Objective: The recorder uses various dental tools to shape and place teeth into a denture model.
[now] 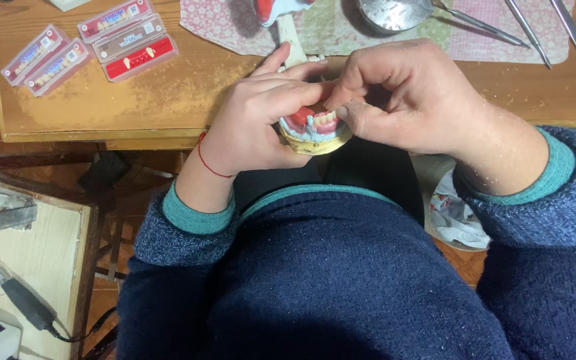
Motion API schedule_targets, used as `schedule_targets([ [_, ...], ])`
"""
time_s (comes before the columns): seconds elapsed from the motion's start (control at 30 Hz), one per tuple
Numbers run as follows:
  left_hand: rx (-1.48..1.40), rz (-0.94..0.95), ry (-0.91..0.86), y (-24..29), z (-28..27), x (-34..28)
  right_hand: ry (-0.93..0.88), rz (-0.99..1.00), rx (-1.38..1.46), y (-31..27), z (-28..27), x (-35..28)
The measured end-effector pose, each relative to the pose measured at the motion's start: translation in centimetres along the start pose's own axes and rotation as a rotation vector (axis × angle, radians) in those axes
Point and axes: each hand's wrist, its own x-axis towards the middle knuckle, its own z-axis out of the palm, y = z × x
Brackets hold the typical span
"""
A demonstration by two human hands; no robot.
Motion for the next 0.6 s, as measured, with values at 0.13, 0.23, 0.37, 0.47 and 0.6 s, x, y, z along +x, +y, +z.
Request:
schedule_targets([
  [0.13, -0.005, 0.000, -0.007, -0.2, 0.0, -0.1, 0.000, -0.002, -0.007, -0.1, 0.0, 0.0],
  [0.23, -0.001, 0.001, 0.000, -0.2, 0.0, -0.1, 0.000, 0.035, -0.005, -0.2, 0.0, 0.1],
  [0.37, -0.043, -0.015, -0.016, -0.3, -0.3, -0.2, -0.055, 0.066, 0.150, -0.9, -0.7, 0.1],
  [0.47, -0.075, -0.033, -0.027, -0.1, -0.7, -0.2, -0.006, 0.089, 0.315, -0.6, -0.9, -0.8],
  [0.6, -0.079, -0.053, -0.063, -0.3, -1.0, -0.7, 0.189, 0.061, 0.279, 1.2, -0.1, -1.9],
])
